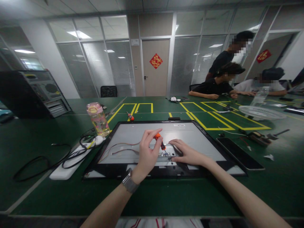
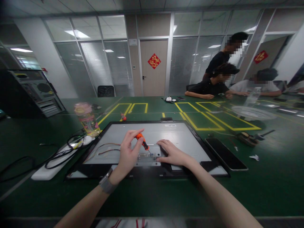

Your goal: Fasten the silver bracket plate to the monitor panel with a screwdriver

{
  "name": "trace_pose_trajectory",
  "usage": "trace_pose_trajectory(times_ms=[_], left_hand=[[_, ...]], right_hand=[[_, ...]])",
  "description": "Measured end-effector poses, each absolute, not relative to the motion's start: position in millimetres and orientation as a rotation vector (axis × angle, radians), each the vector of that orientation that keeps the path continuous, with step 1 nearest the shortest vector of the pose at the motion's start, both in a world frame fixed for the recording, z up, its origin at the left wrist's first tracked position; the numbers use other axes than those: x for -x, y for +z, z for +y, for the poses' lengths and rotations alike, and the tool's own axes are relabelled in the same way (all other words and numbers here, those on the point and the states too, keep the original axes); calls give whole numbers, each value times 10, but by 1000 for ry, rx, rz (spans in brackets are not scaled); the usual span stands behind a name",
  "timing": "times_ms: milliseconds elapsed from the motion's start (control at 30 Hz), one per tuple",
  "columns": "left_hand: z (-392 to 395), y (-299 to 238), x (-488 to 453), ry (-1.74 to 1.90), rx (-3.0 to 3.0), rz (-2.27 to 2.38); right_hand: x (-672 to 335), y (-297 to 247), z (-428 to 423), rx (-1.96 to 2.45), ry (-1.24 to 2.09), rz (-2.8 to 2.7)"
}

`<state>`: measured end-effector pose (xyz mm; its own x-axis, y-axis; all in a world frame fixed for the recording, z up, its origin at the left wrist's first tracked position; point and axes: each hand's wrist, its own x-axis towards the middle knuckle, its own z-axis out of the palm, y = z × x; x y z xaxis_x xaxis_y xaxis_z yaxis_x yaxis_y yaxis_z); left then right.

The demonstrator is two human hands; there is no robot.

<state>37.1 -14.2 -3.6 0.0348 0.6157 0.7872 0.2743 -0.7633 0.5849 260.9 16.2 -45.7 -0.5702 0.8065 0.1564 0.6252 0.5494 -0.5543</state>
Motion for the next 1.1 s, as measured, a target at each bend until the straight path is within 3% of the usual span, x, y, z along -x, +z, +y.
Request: trace_pose_trajectory(times_ms=[1100], left_hand=[[-131, -31, -393, 1835, -2011, 939]], right_hand=[[-2606, -478, 178, 1151, 617, -2393]])
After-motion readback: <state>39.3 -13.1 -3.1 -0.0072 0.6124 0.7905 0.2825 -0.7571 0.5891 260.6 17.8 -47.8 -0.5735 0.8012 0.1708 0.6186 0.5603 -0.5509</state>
